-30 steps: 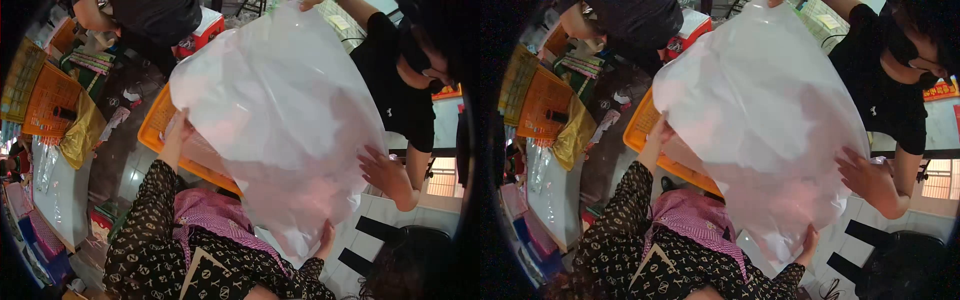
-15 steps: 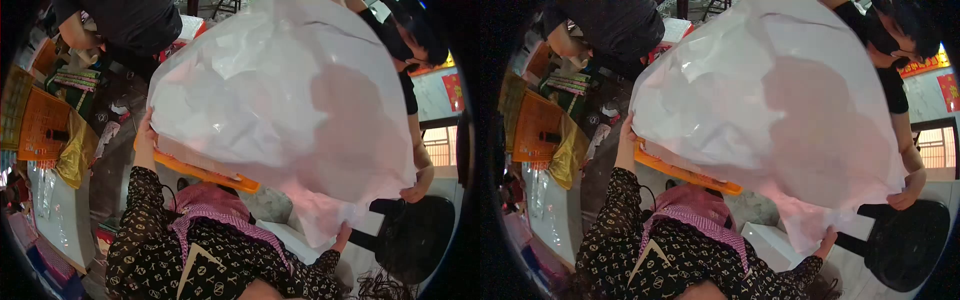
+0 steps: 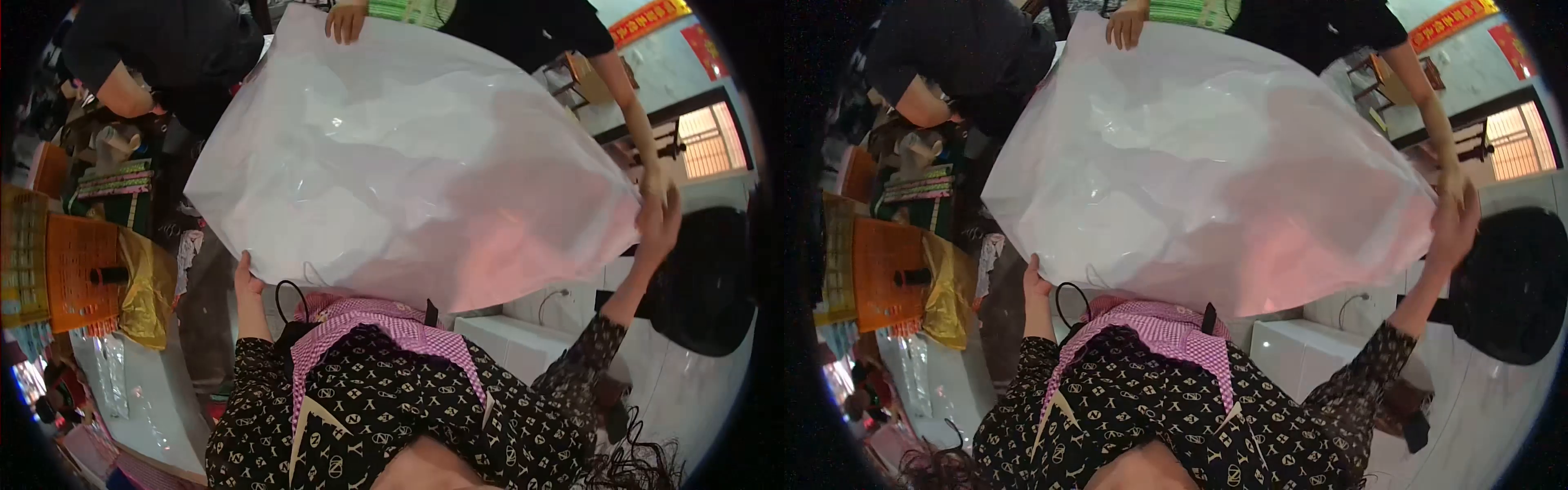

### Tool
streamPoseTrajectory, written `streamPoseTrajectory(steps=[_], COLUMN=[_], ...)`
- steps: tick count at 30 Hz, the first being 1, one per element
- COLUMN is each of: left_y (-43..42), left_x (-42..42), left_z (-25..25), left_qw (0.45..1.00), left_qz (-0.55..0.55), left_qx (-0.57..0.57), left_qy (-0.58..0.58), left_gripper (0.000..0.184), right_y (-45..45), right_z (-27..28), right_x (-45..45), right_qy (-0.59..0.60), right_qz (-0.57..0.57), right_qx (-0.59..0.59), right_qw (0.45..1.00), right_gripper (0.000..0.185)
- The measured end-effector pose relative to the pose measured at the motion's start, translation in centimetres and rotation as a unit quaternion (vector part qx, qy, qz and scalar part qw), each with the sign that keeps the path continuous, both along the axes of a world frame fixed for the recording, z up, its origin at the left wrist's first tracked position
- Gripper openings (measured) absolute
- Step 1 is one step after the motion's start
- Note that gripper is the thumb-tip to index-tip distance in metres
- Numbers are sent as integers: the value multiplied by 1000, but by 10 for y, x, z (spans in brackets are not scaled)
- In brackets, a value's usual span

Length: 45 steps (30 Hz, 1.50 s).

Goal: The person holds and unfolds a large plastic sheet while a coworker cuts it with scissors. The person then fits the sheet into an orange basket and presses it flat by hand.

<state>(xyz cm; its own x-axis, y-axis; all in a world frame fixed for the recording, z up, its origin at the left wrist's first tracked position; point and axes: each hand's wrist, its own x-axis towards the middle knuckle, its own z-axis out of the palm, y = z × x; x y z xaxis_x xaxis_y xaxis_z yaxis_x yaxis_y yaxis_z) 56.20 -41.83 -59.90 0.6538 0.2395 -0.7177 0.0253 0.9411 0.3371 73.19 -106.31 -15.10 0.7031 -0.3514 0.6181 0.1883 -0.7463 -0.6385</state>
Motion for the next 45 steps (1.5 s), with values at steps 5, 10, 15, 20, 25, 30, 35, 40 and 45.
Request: streamPoseTrajectory(steps=[5, 10, 15, 20, 25, 30, 35, 40, 45], left_y=[13, 20, 7, 45, 51, 51, 58, 54, 45], left_x=[-19, -37, -49, -46, -46, -38, -34, -25, -12], left_z=[15, 29, 65, 31, 44, 67, 71, 61, 51], left_qw=[991, 980, 965, 960, 951, 946, 940, 946, 983], left_qz=[55, 70, 10, 49, 40, 50, 32, 6, -8], left_qx=[111, 172, 261, 215, 247, 262, 280, 281, 180], left_qy=[46, 78, 34, 170, 179, 182, 191, 161, 38], left_gripper=[41, 40, 37, 36, 40, 46, 43, 37, 40], right_y=[68, 73, 60, 57, 15, -8, -33, -56, -75], right_z=[-24, -145, -244, -280, -333, -333, -329, -321, -318], right_x=[83, 146, 144, 119, 122, 99, 112, 113, 121], right_qy=[151, 357, 433, 522, 624, 627, 546, 498, 458], right_qz=[231, 247, 230, 216, 166, 255, 302, 234, 185], right_qx=[-279, -288, -256, -189, 46, 179, 184, 98, -44], right_qw=[920, 854, 833, 803, 762, 714, 759, 829, 869], right_gripper=[51, 63, 71, 82, 82, 50, 32, 25, 34])
